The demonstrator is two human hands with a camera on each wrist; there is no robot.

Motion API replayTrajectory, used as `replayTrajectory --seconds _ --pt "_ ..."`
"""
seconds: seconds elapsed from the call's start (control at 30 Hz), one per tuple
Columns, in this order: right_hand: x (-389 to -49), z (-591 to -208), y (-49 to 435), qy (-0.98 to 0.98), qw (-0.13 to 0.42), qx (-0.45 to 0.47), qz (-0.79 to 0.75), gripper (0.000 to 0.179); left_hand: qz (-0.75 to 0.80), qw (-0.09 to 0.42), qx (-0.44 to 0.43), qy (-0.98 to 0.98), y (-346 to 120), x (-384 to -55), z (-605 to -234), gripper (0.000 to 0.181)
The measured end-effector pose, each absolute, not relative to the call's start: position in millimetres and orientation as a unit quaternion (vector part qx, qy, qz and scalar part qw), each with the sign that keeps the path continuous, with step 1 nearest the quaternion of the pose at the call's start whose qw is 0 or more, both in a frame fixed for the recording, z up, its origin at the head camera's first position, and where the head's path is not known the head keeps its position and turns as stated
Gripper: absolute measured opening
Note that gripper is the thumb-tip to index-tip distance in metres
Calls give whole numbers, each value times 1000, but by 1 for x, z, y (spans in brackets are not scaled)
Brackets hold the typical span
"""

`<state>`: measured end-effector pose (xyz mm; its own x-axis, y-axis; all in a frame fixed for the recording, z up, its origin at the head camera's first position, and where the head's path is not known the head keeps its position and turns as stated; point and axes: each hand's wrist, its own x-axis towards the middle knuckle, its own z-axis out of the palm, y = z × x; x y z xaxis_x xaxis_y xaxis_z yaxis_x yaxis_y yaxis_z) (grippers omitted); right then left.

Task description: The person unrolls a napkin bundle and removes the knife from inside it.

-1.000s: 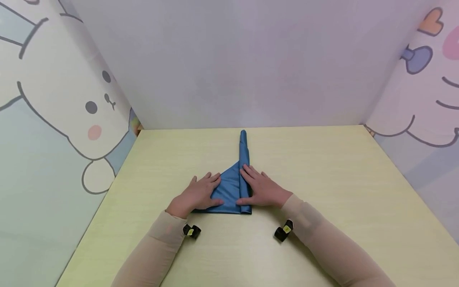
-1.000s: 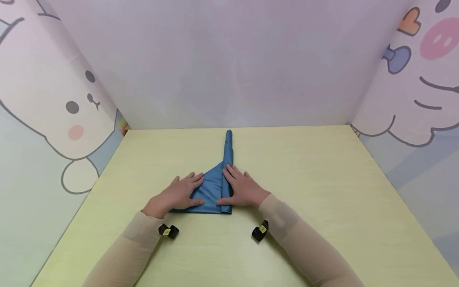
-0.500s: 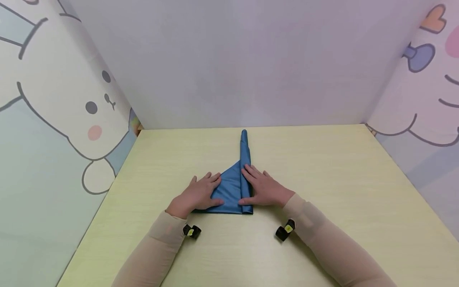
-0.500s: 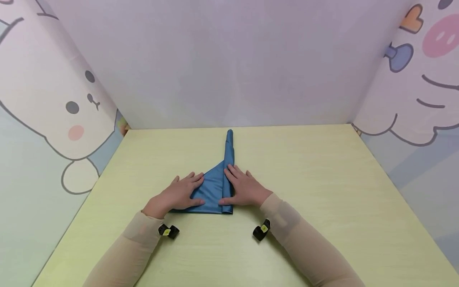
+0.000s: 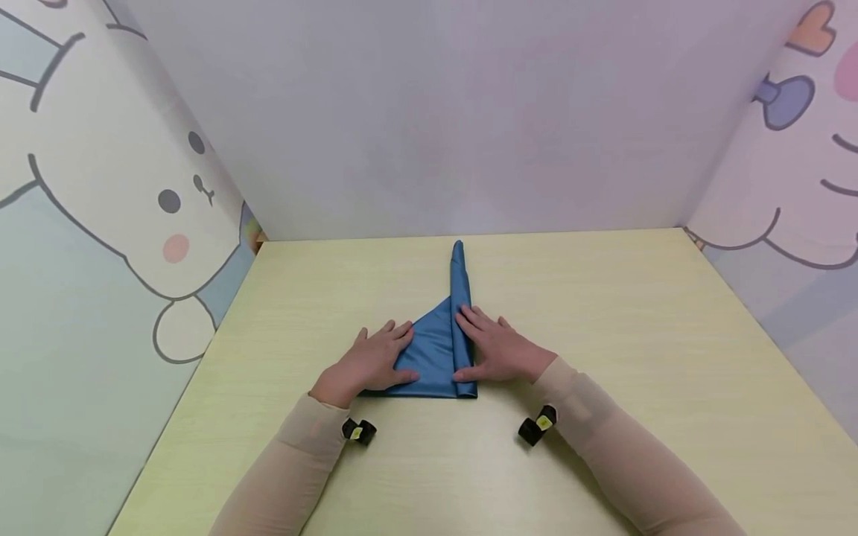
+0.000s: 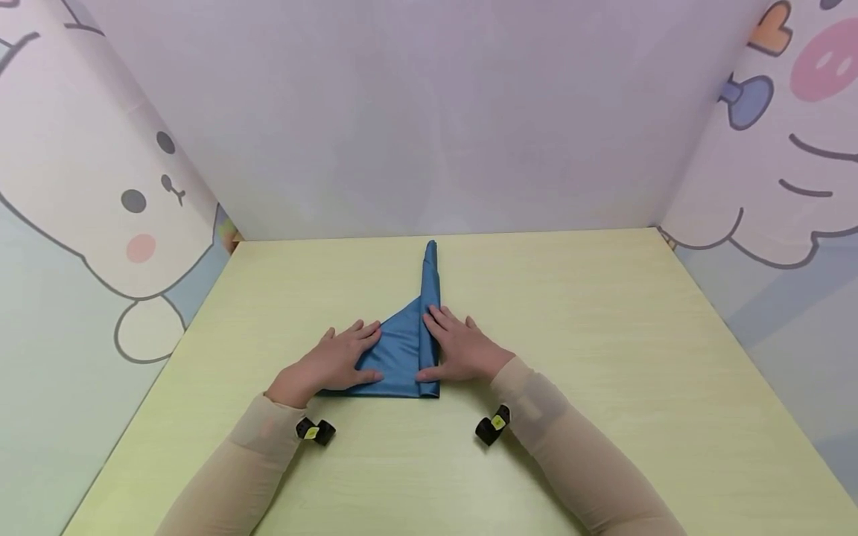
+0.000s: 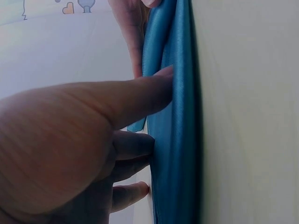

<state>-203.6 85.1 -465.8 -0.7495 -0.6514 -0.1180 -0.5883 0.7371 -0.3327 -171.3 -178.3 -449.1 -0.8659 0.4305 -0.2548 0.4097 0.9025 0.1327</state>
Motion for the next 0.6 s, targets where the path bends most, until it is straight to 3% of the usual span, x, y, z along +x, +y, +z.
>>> replayTrajectory --seconds 0.4,0.6 --pt "-203 -464 87 928 125 -325 -135 113 45 142 217 965 -178 -170 -446 84" --pt "-197 -462 81 920 110 -350 -136 103 46 144 216 965 -178 -169 -447 84"
